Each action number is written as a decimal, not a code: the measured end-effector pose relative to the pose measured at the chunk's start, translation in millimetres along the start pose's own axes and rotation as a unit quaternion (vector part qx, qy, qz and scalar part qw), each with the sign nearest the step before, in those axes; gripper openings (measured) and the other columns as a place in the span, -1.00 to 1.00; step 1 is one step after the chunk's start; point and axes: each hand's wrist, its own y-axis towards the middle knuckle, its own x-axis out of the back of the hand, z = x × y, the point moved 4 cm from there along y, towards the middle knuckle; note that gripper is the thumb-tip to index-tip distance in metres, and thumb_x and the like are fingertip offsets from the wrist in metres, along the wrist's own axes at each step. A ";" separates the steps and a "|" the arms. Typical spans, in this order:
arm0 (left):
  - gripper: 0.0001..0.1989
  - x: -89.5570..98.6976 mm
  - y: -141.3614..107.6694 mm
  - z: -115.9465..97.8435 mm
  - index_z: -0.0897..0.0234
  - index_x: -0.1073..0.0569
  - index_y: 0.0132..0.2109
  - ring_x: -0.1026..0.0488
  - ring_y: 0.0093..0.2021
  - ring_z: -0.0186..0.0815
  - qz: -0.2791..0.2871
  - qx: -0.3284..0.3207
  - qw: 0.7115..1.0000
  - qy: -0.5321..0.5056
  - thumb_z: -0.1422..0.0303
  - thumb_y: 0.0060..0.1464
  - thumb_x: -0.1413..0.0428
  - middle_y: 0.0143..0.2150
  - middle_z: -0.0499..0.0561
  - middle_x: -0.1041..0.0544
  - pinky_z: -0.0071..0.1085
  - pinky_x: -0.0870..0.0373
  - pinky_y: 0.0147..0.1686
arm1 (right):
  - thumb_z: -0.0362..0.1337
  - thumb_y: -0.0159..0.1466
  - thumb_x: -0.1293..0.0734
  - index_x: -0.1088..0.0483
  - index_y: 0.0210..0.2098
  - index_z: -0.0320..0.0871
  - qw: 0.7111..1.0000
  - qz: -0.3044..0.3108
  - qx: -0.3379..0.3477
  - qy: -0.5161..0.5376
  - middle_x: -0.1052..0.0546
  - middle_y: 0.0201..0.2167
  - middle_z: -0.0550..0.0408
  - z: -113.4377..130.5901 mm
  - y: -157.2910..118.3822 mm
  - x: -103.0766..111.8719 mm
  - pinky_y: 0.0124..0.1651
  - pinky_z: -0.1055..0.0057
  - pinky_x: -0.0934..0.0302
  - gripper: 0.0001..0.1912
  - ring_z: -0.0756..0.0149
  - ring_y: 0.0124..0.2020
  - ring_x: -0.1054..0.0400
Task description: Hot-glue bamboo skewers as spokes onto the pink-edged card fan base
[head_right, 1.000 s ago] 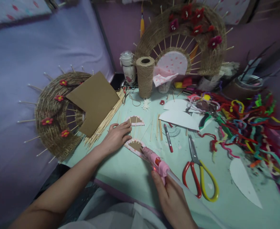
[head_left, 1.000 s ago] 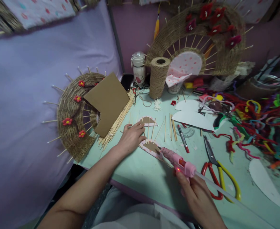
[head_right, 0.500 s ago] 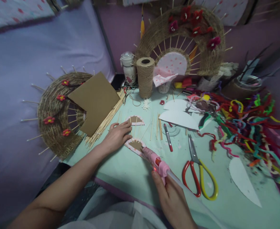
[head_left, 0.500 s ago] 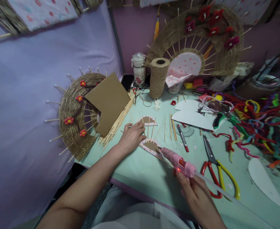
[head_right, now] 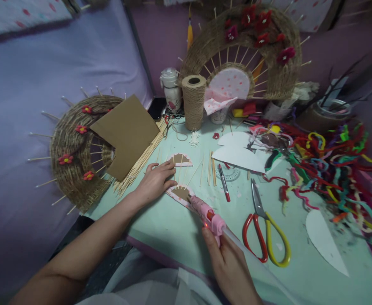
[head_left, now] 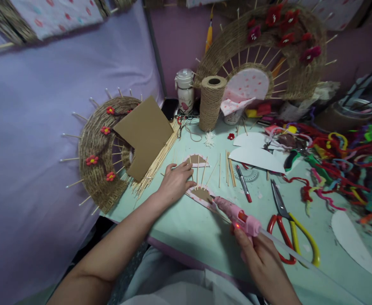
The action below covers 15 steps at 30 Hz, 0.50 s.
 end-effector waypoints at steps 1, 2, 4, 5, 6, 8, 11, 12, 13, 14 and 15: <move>-0.88 0.1 -0.1 -0.1 0.21 -0.48 -0.12 -0.23 0.31 -0.10 -0.001 0.001 1.000 0.000 0.30 0.23 -0.14 0.16 0.08 -0.48 -0.05 -0.03 0.22 | 0.14 0.33 -0.15 -0.54 -0.30 -0.09 1.000 0.000 -0.001 -0.003 -0.45 -0.63 0.11 -0.1 0.0 0.0 -0.44 0.34 -0.28 -0.49 0.15 -0.46 -0.42; -0.88 0.0 -0.2 -0.1 0.21 -0.48 -0.12 -0.23 0.32 -0.11 -0.002 0.001 1.000 -0.001 0.30 0.23 -0.14 0.16 0.08 -0.48 -0.06 -0.03 0.22 | 0.15 0.33 -0.14 -0.54 -0.30 -0.09 1.000 -0.001 -0.001 -0.005 -0.45 -0.62 0.11 -0.3 0.0 0.0 -0.43 0.34 -0.28 -0.48 0.15 -0.46 -0.43; -0.88 -0.6 -0.2 0.3 0.20 -0.49 -0.12 -0.23 0.32 -0.10 -0.005 0.000 1.000 -0.002 0.30 0.23 -0.14 0.16 0.07 -0.48 -0.06 -0.03 0.23 | 0.15 0.33 -0.15 -0.54 -0.30 -0.09 1.000 -0.005 0.002 -0.002 -0.48 -0.60 0.10 -0.8 -0.4 -0.2 -0.41 0.33 -0.29 -0.48 0.14 -0.44 -0.44; -0.88 -1.0 -0.1 0.6 0.20 -0.49 -0.12 -0.23 0.32 -0.10 -0.006 -0.001 1.000 -0.002 0.30 0.23 -0.14 0.16 0.07 -0.48 -0.06 -0.03 0.23 | 0.16 0.33 -0.15 -0.54 -0.30 -0.08 1.000 -0.006 0.001 0.001 -0.49 -0.58 0.09 -1.4 -0.7 -0.4 -0.40 0.33 -0.30 -0.48 0.14 -0.43 -0.44; -0.88 -1.6 0.0 1.0 0.20 -0.49 -0.11 -0.22 0.33 -0.10 -0.007 -0.001 1.000 -0.002 0.30 0.23 -0.14 0.17 0.08 -0.48 -0.06 -0.02 0.24 | 0.16 0.33 -0.15 -0.54 -0.30 -0.08 1.000 -0.006 -0.002 0.004 -0.50 -0.57 0.08 -2.1 -1.0 -0.6 -0.39 0.33 -0.31 -0.48 0.14 -0.42 -0.45; -0.87 -2.5 0.2 1.8 0.20 -0.49 -0.11 -0.23 0.33 -0.10 -0.010 -0.003 1.000 -0.003 0.29 0.24 -0.13 0.20 0.08 -0.46 -0.06 -0.02 0.24 | 0.16 0.32 -0.15 -0.55 -0.27 -0.09 1.000 -0.004 -0.008 0.006 -0.51 -0.55 0.07 -3.3 -1.6 -1.0 -0.39 0.34 -0.31 -0.47 0.14 -0.41 -0.45; -0.86 -2.7 -0.5 2.6 0.18 -0.50 -0.08 -0.24 0.33 -0.13 -0.015 0.003 1.000 -0.015 0.30 0.26 -0.10 0.26 0.08 -0.43 -0.07 -0.03 0.25 | 0.17 0.32 -0.15 -0.55 -0.21 -0.12 1.000 -0.001 -0.006 0.009 -0.51 -0.55 0.07 -2.7 -2.1 -0.6 -0.37 0.34 -0.31 -0.45 0.13 -0.40 -0.45; -0.84 -2.3 -1.2 3.0 0.17 -0.50 -0.05 -0.25 0.33 -0.15 -0.020 0.008 1.000 -0.022 0.31 0.26 -0.09 0.28 0.08 -0.40 -0.08 -0.04 0.25 | 0.17 0.32 -0.15 -0.56 -0.20 -0.13 1.000 -0.001 -0.003 0.009 -0.51 -0.55 0.07 -2.1 -2.2 -0.2 -0.37 0.33 -0.31 -0.44 0.13 -0.40 -0.44; -0.81 -1.7 -2.1 3.4 0.16 -0.49 -0.01 -0.24 0.33 -0.16 -0.025 0.012 0.999 -0.028 0.31 0.27 -0.08 0.30 0.08 -0.38 -0.09 -0.06 0.25 | 0.18 0.32 -0.15 -0.56 -0.20 -0.13 1.000 -0.001 -0.003 0.008 -0.50 -0.56 0.06 -1.7 -2.1 0.3 -0.36 0.33 -0.31 -0.43 0.13 -0.41 -0.44; -0.77 -1.0 -3.3 3.9 0.15 -0.48 0.04 -0.24 0.34 -0.16 -0.032 0.015 0.999 -0.032 0.32 0.27 -0.08 0.33 0.08 -0.35 -0.09 -0.07 0.25 | 0.19 0.32 -0.15 -0.56 -0.20 -0.14 1.000 -0.001 -0.004 0.006 -0.49 -0.57 0.06 -1.4 -2.0 0.9 -0.36 0.34 -0.31 -0.42 0.13 -0.42 -0.44; -0.74 0.0 -4.6 4.7 0.14 -0.46 0.08 -0.23 0.35 -0.16 -0.040 0.017 0.998 -0.034 0.33 0.27 -0.07 0.34 0.08 -0.33 -0.09 -0.08 0.25 | 0.19 0.32 -0.15 -0.57 -0.21 -0.14 1.000 -0.001 -0.006 0.005 -0.48 -0.58 0.06 -1.1 -1.7 1.4 -0.36 0.34 -0.31 -0.41 0.14 -0.43 -0.43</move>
